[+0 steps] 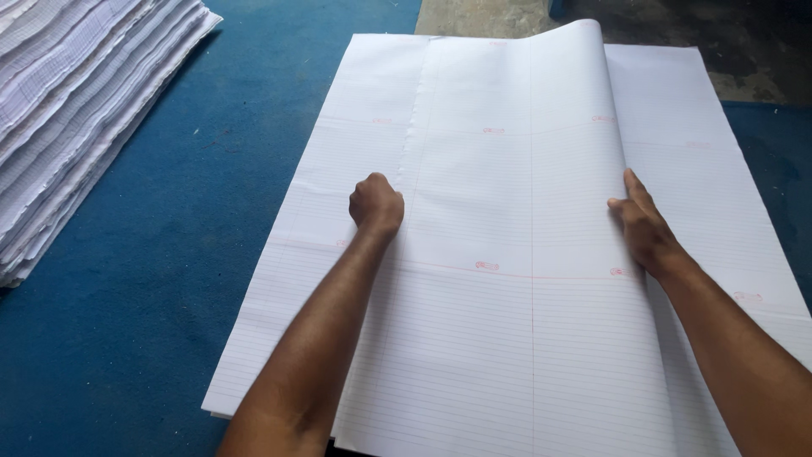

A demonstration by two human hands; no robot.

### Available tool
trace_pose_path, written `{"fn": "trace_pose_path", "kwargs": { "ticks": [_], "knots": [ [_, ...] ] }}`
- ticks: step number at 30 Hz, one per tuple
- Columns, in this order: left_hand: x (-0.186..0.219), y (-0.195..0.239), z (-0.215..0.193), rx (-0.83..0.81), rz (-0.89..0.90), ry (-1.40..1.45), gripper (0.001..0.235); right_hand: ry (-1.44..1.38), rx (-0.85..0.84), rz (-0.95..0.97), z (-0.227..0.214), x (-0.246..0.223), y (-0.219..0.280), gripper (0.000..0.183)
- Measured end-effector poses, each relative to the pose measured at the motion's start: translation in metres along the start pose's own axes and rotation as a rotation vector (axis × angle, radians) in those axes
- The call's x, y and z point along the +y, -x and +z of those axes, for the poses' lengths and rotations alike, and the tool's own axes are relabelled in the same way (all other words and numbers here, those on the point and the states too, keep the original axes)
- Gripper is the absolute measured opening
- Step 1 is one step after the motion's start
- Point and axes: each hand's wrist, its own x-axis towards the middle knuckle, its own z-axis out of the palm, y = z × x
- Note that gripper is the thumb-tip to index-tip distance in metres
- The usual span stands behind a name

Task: The person folds a large sheet of lined paper in half lengthwise, then uses a wooden block to press and smooth the crease. They repeat the folding and creasing process to create a smaller folded section.

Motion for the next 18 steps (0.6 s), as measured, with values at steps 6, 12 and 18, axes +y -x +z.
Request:
{"fn": "trace_pose_path", "kwargs": {
  "ticks": [6,12,18],
  "knots": [
    [0.001,0.003,-0.006,0.016,-0.064,0.042,0.016,0.027,-0.014,0.000,0.002,0.002,-0.003,0.082],
    [-0.003,-0.006,0.000,0.024,-0.089,0.053,0.016,0.090,-0.001,-0.016,0.004,0.009,-0.011,0.082],
    [-0.003,-0.015,-0.001,0.009,-0.148,0.084,0.012,0.298,-0.008,0.069,0.011,0.010,-0.016,0.078]
  ]
}}
